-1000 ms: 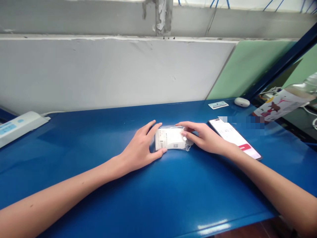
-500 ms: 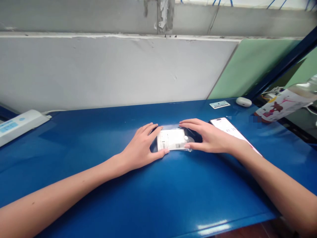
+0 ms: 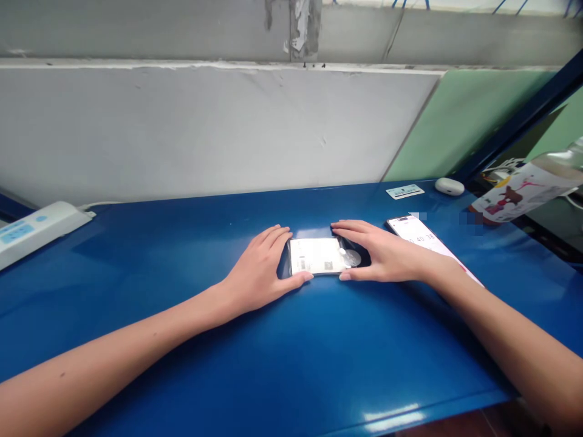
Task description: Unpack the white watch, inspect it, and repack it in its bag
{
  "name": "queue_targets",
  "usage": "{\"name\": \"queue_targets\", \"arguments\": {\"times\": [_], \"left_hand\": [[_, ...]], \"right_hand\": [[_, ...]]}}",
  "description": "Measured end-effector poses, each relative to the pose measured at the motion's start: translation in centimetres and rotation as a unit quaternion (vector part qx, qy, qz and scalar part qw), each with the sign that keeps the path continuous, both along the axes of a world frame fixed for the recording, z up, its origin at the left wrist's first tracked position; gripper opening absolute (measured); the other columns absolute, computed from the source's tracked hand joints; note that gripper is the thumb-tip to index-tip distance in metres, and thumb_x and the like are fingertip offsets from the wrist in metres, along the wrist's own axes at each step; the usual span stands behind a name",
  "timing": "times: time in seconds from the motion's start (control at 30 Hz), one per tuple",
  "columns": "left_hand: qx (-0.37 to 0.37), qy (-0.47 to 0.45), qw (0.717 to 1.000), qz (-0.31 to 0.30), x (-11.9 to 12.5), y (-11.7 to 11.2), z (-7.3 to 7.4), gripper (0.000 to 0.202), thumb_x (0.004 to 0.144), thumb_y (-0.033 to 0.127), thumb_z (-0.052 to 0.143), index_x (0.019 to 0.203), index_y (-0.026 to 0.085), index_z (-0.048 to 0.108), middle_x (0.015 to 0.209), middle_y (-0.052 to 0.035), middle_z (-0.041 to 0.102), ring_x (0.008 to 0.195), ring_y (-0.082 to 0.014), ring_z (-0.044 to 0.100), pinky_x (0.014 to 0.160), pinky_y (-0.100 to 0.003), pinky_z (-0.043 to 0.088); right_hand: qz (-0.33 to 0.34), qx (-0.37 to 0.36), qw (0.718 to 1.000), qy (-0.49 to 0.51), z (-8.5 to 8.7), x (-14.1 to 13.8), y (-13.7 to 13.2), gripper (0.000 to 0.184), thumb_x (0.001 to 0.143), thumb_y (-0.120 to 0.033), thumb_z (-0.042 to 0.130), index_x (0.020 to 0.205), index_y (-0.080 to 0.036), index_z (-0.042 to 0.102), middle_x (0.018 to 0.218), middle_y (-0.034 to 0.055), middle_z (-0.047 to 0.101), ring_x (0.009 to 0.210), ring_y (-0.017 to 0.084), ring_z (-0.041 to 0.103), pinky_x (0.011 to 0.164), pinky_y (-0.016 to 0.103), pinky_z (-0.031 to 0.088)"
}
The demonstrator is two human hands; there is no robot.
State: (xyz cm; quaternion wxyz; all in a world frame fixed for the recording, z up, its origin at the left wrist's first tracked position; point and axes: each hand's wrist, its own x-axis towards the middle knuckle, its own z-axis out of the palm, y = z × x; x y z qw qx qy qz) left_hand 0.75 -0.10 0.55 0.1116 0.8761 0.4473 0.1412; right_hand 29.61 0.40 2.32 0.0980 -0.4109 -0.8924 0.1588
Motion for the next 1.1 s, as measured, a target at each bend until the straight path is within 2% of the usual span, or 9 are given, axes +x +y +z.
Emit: {"name": "queue_targets", "arguments": {"times": [0.2, 0.43, 0.8, 0.97, 1.1], "left_hand": [[0.001, -0.012, 1.0, 0.001, -0.04, 0.01, -0.15, 0.079, 0.084, 0.07, 0.058, 0.139, 0.013, 0.049, 0.148, -0.0202, 0.049, 0.143, -0.0382, 0.038, 0.115, -0.055, 0.035], [0.002, -0.006, 1.0, 0.0, -0.03, 0.09, -0.03, 0.086, 0.082, 0.072, 0.059, 0.139, 0.008, 0.048, 0.148, -0.0227, 0.048, 0.142, -0.0385, 0.038, 0.116, -0.055, 0.034], [0.001, -0.014, 1.0, 0.014, 0.1, -0.08, 0.09, 0.078, 0.081, 0.068, 0.062, 0.134, 0.012, 0.052, 0.147, -0.0207, 0.05, 0.14, -0.0387, 0.041, 0.114, -0.055, 0.037], [0.003, -0.009, 1.0, 0.016, 0.11, -0.16, 0.13, 0.078, 0.082, 0.066, 0.061, 0.134, 0.008, 0.051, 0.146, -0.0223, 0.05, 0.14, -0.0382, 0.041, 0.114, -0.054, 0.037], [0.002, -0.009, 1.0, 0.011, 0.09, -0.1, 0.1, 0.082, 0.083, 0.065, 0.06, 0.137, 0.005, 0.048, 0.147, -0.024, 0.049, 0.14, -0.0381, 0.04, 0.115, -0.053, 0.036]], "right_hand": [[0.003, 0.006, 1.0, 0.011, -0.17, 0.14, 0.06, 0.09, 0.078, -0.064, 0.068, 0.15, -0.015, 0.044, 0.154, 0.0199, 0.044, 0.14, 0.041, 0.041, 0.112, 0.058, 0.04], [-0.001, -0.001, 1.0, -0.008, -0.17, 0.19, 0.1, 0.092, 0.08, -0.066, 0.065, 0.15, -0.012, 0.042, 0.155, 0.0196, 0.042, 0.142, 0.039, 0.039, 0.114, 0.055, 0.038], [0.0, 0.003, 1.0, 0.002, -0.33, 0.31, 0.21, 0.091, 0.079, -0.066, 0.066, 0.151, -0.015, 0.042, 0.154, 0.0197, 0.044, 0.141, 0.04, 0.041, 0.112, 0.057, 0.039], [-0.007, 0.0, 1.0, -0.015, -0.19, 0.14, 0.12, 0.093, 0.08, -0.067, 0.064, 0.15, -0.011, 0.042, 0.154, 0.0214, 0.043, 0.141, 0.04, 0.041, 0.113, 0.056, 0.039], [-0.005, 0.006, 1.0, -0.017, -0.04, -0.1, 0.08, 0.09, 0.081, -0.067, 0.063, 0.15, -0.012, 0.043, 0.153, 0.021, 0.044, 0.14, 0.04, 0.041, 0.112, 0.057, 0.04]]}}
